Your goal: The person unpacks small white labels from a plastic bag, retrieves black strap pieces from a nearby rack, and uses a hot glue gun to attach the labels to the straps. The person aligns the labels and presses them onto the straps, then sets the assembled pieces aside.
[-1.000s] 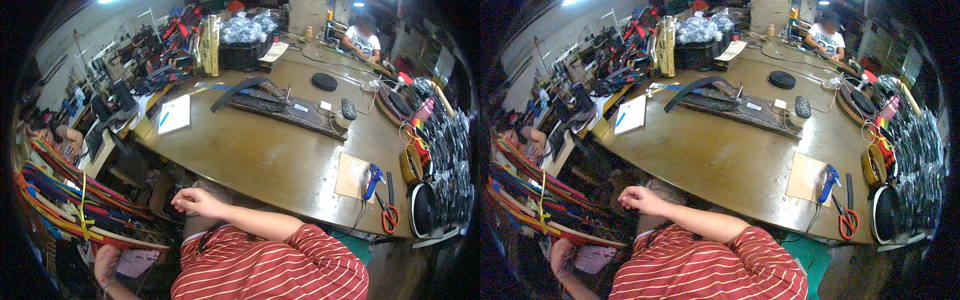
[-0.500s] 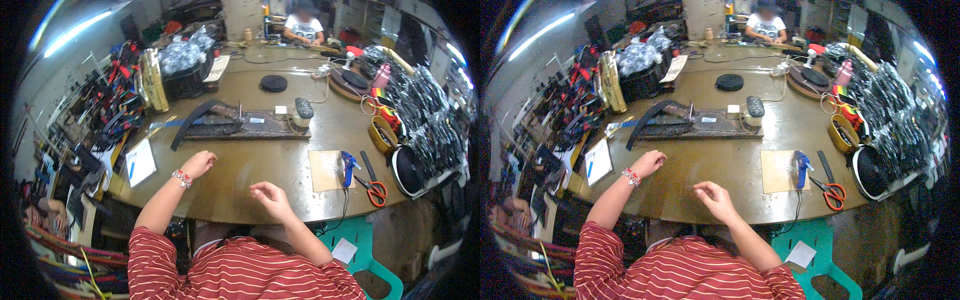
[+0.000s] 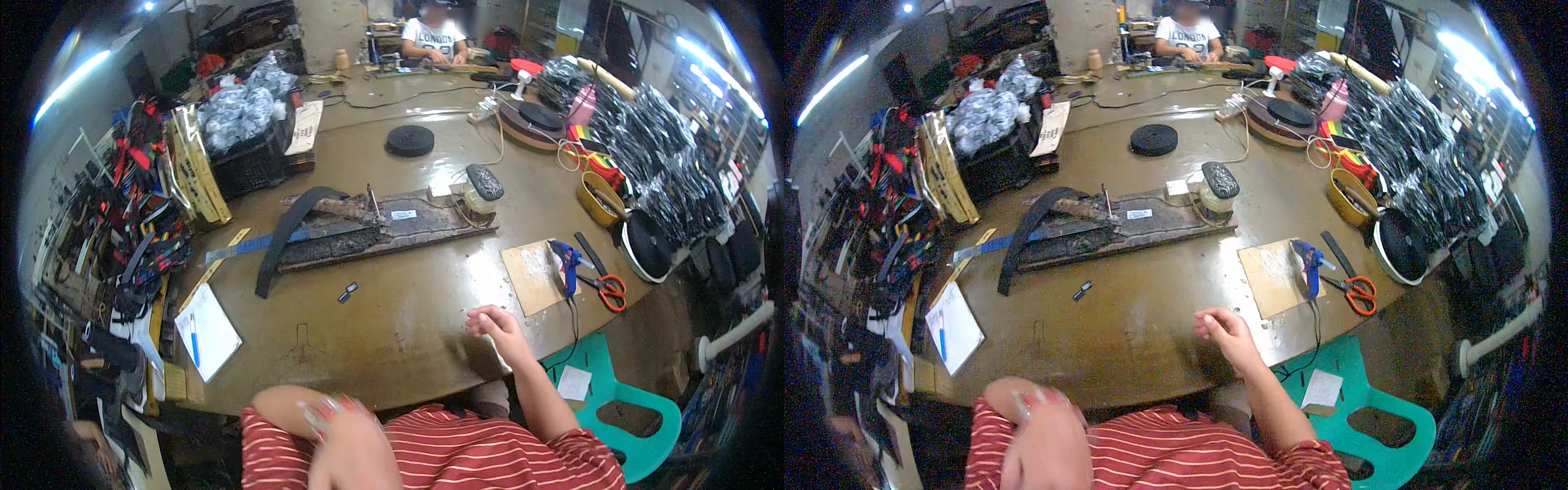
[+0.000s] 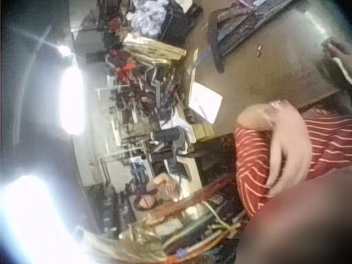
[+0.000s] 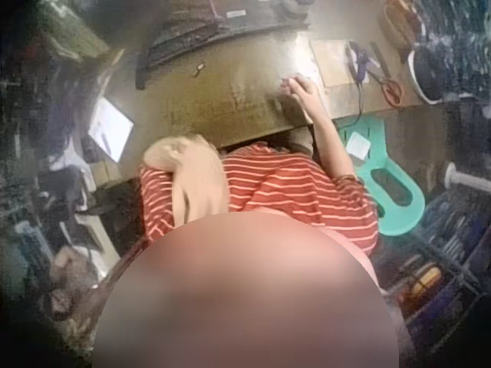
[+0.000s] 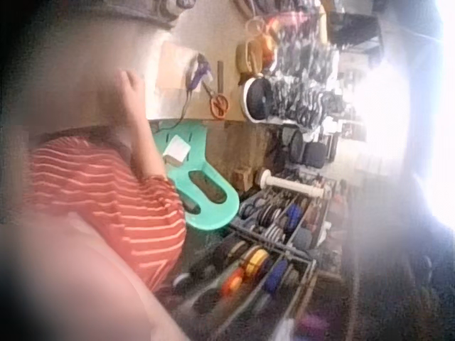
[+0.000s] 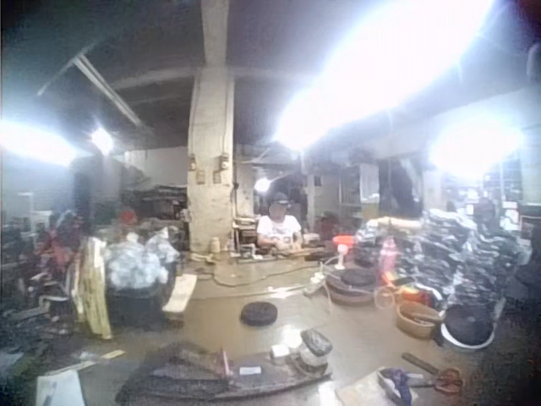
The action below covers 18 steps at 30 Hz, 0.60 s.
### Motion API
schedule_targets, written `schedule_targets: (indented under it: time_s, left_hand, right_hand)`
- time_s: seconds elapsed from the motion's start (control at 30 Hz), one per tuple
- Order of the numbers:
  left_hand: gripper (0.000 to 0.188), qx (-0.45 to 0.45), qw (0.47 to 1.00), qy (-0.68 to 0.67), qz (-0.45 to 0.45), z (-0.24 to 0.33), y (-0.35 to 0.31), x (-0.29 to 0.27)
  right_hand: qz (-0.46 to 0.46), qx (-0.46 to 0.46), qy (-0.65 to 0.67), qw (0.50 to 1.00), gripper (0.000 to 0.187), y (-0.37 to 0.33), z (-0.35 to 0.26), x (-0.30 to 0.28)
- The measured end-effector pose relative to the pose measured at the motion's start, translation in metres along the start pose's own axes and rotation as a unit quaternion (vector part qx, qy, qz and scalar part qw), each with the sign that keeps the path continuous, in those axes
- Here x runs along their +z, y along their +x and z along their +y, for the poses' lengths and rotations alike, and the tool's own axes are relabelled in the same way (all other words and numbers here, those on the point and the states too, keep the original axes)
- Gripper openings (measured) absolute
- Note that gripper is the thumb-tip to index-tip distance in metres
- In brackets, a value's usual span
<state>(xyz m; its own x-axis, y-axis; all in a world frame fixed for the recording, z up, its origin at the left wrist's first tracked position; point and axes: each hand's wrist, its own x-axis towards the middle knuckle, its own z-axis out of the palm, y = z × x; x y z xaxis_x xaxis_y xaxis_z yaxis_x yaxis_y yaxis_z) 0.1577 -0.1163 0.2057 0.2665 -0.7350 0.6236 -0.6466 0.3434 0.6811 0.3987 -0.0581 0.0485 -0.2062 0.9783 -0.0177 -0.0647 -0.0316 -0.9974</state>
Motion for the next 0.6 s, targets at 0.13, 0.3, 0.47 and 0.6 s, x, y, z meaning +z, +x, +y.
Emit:
schedule_targets:
  time_s: [0.13, 0.3, 0.47, 0.6]
  left_hand:
    - [0.021, -0.035, 0.99, -0.128, 0.055, -0.039, 0.016, 0.001]
    - [0.022, -0.144, 0.953, -0.102, 0.247, -0.022, -0.016, -0.017]
    - [0.018, -0.433, 0.43, 0.473, 0.635, 0.042, -0.143, -0.018]
    - [0.043, -0.626, -0.121, 0.59, 0.496, 0.114, -0.275, 0.023]
  right_hand:
    - [-0.072, 0.045, -0.009, 0.996, 0.027, 0.047, -0.003, 0.029]
    - [0.085, -0.191, -0.335, 0.919, 0.024, 0.171, -0.031, 0.026]
    - [0.116, -0.263, -0.638, 0.714, 0.047, 0.277, -0.013, 0.024]
    - [0.08, -0.138, -0.659, 0.735, 0.058, 0.292, -0.012, 0.021]
